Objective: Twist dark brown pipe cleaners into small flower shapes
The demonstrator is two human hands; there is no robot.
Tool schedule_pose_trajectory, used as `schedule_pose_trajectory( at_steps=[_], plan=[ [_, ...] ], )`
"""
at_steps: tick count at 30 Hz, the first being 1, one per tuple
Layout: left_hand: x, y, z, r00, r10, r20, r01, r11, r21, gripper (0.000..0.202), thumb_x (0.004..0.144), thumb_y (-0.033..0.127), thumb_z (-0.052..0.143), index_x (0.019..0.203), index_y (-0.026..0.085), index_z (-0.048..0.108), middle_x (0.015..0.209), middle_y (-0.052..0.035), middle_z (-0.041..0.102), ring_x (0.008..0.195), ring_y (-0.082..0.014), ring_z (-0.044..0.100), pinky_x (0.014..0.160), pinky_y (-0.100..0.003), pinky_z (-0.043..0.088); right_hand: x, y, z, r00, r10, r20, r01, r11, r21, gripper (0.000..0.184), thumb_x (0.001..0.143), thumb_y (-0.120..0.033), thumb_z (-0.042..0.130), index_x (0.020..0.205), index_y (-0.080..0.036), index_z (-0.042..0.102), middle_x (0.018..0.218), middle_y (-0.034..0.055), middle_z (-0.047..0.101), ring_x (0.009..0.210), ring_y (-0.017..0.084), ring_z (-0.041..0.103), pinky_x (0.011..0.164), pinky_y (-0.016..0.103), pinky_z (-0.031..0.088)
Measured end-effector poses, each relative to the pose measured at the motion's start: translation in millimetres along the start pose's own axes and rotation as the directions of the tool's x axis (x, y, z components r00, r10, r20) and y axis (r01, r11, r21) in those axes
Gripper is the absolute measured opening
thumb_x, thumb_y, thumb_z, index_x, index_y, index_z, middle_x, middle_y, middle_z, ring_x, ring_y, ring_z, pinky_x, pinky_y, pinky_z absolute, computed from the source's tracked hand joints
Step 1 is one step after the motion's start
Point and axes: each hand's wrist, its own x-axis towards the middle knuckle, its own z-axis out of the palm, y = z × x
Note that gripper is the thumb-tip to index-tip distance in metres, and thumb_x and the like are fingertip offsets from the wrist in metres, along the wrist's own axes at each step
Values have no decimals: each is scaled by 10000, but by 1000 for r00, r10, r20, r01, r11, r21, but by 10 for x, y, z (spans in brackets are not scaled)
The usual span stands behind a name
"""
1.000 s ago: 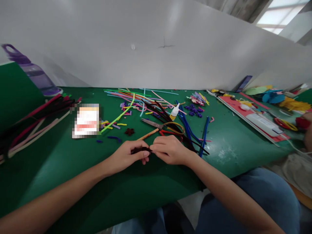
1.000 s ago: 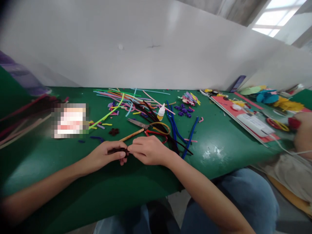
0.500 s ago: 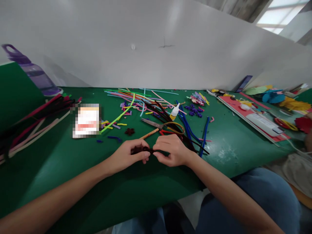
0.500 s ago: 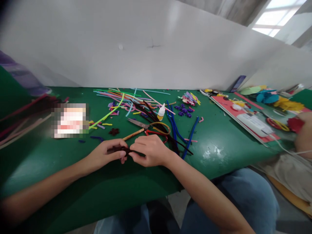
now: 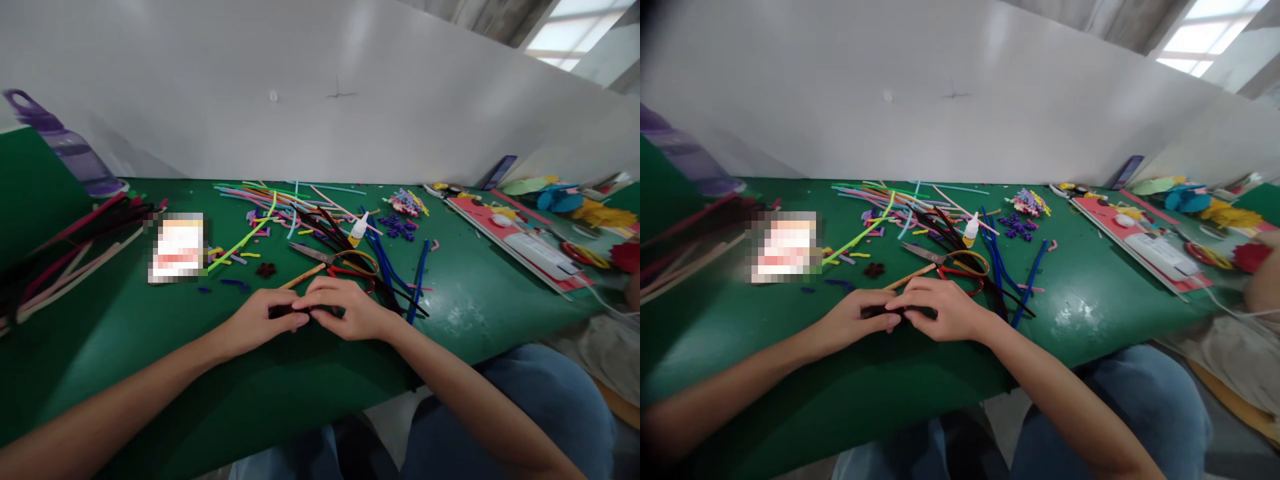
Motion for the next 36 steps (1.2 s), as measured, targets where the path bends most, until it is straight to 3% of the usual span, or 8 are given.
schedule_pose_trajectory(
  at_steps=[6,15,23,28,32,36],
  plan=[
    [-1,4,8,999,-16,-28,17,1000,16,272,834,349,560,672,141,628,656,7,603,622,-120,553,586,-196,401,9,6,18,999,12,-32,-12,1000,-9,221,835,-112,493,1018,-197,584,943,62,602,901,176,560,776,307,465],
    [19,11,24,997,-60,-53,53,992,-114,184,828,302,556,828,149,658,696,-2,649,652,-129,601,629,-207,465,-15,44,71,993,-5,-119,-13,988,-152,63,840,-147,507,853,-189,552,806,38,589,789,157,557,684,275,451],
    [15,-12,27,996,-70,-49,62,986,-153,183,820,306,573,858,154,667,720,-7,650,659,-132,607,636,-217,474,-40,74,132,980,-122,-160,69,950,-303,140,851,-132,486,727,-179,529,698,28,574,669,136,521,583,256,402],
    [24,-20,32,997,-50,-59,42,989,-141,193,824,318,574,852,147,659,740,-12,642,698,-141,598,663,-228,468,-28,70,72,984,-85,-157,49,974,-221,127,850,-113,483,886,-182,584,813,49,613,786,158,561,685,284,456],
    [37,-20,30,995,-63,-83,48,984,-170,202,827,322,560,808,138,640,736,-12,636,689,-141,582,674,-244,470,11,8,2,996,-27,-85,15,990,-138,241,840,-177,537,1080,-188,554,1021,77,616,1011,196,539,880,353,447],
    [31,-4,23,989,-101,-111,76,975,-209,205,819,321,559,834,130,633,722,-9,629,684,-144,575,672,-251,473,37,-22,-5,1000,1,-19,-4,991,-133,435,798,-305,639,1190,-191,492,1149,102,574,1106,214,500,917,372,439]
  ],
)
